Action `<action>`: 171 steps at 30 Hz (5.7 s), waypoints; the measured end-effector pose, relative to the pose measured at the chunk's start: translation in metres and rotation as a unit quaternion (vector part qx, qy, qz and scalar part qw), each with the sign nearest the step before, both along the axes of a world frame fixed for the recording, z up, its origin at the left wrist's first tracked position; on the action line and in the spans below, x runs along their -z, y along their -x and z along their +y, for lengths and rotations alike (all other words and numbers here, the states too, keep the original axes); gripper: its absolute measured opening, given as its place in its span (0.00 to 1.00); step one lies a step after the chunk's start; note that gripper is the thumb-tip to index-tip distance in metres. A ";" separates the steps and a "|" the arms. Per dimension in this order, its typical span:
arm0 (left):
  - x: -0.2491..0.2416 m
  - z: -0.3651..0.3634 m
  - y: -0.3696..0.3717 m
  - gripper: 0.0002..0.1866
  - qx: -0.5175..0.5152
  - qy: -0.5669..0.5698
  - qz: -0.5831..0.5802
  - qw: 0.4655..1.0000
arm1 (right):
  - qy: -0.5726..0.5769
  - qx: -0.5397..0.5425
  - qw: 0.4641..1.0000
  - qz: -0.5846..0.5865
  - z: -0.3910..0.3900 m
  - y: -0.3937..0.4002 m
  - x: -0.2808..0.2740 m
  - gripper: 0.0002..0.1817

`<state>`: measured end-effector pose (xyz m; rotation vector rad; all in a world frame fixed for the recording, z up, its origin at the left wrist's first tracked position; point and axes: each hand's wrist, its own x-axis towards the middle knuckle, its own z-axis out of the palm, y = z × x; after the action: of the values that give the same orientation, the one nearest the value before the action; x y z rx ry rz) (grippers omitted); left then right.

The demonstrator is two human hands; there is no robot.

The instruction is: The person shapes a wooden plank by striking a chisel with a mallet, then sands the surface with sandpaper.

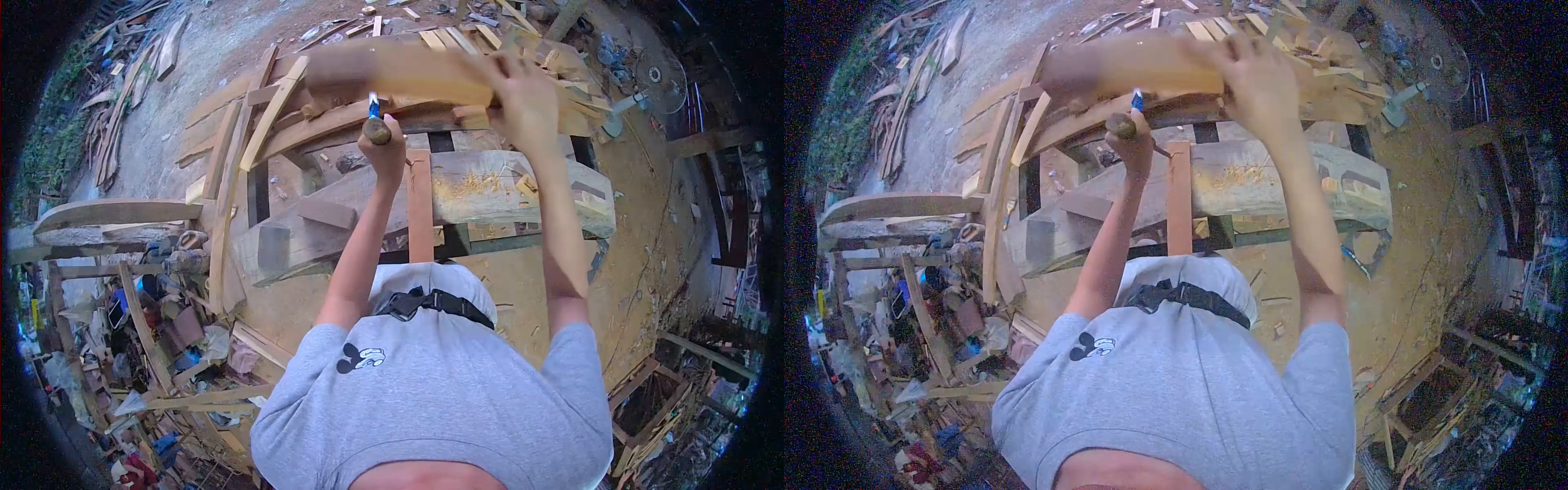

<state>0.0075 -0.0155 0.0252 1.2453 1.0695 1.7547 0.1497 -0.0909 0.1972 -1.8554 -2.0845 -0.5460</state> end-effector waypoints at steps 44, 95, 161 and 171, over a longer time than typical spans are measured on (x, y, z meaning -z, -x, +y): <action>0.075 0.027 0.090 0.15 0.018 0.198 -0.388 0.900 | 0.235 0.308 0.779 0.493 -0.102 0.076 0.224 0.39; 0.026 0.042 0.088 0.16 0.257 0.100 -0.179 0.944 | 0.177 0.107 0.950 0.232 -0.066 0.070 0.238 0.27; 0.015 0.036 0.079 0.13 0.154 0.087 -0.139 0.974 | 0.200 0.126 0.942 0.237 -0.064 0.072 0.231 0.28; 0.021 0.027 0.076 0.11 0.110 0.089 -0.135 0.981 | 0.217 0.195 0.918 0.269 -0.070 0.019 0.252 0.31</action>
<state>-0.0684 0.0114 0.0043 0.9453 0.8739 1.5681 0.1306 -0.1608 -0.0546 -2.3405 -1.5511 0.3658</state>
